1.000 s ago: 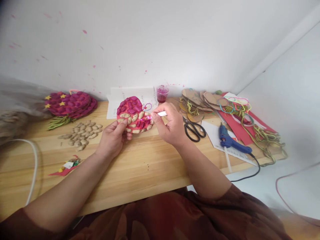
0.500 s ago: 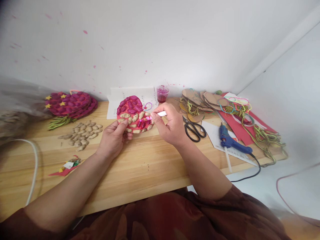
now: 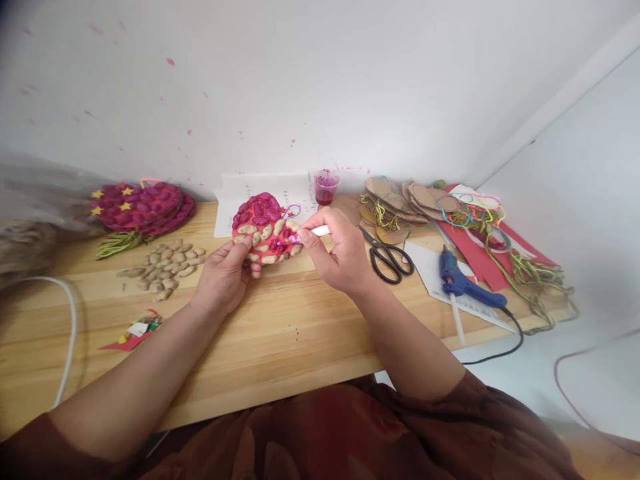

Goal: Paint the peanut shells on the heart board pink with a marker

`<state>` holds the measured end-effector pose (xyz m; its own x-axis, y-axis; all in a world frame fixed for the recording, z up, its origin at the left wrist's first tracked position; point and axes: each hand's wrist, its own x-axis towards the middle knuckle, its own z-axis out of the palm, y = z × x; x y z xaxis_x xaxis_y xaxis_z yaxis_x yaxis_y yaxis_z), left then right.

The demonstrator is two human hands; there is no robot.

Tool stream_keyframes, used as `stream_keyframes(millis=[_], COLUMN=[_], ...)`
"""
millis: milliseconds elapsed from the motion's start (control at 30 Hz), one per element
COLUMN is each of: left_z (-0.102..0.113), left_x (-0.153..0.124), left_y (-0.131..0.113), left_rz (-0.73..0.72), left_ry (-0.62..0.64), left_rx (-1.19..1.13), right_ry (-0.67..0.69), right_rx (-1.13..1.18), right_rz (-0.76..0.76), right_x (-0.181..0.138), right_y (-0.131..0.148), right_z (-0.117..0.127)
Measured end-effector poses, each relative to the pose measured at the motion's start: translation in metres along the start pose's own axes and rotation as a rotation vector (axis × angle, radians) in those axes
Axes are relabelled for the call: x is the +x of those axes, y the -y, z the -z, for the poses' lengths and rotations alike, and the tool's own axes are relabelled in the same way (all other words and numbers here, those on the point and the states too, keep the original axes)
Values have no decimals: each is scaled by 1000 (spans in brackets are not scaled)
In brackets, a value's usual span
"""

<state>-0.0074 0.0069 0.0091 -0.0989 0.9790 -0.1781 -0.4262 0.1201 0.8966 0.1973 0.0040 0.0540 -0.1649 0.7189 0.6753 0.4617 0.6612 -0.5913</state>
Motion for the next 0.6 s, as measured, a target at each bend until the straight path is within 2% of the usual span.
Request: stream_keyframes(millis=[600], left_z=[-1], left_x=[-1], left_y=[0], left_rz=[-6], left_ry=[-2], left_rx=[18], right_ry=[3], right_rx=[-11], right_rz=[11], right_x=[0], right_y=[2], right_z=[-1])
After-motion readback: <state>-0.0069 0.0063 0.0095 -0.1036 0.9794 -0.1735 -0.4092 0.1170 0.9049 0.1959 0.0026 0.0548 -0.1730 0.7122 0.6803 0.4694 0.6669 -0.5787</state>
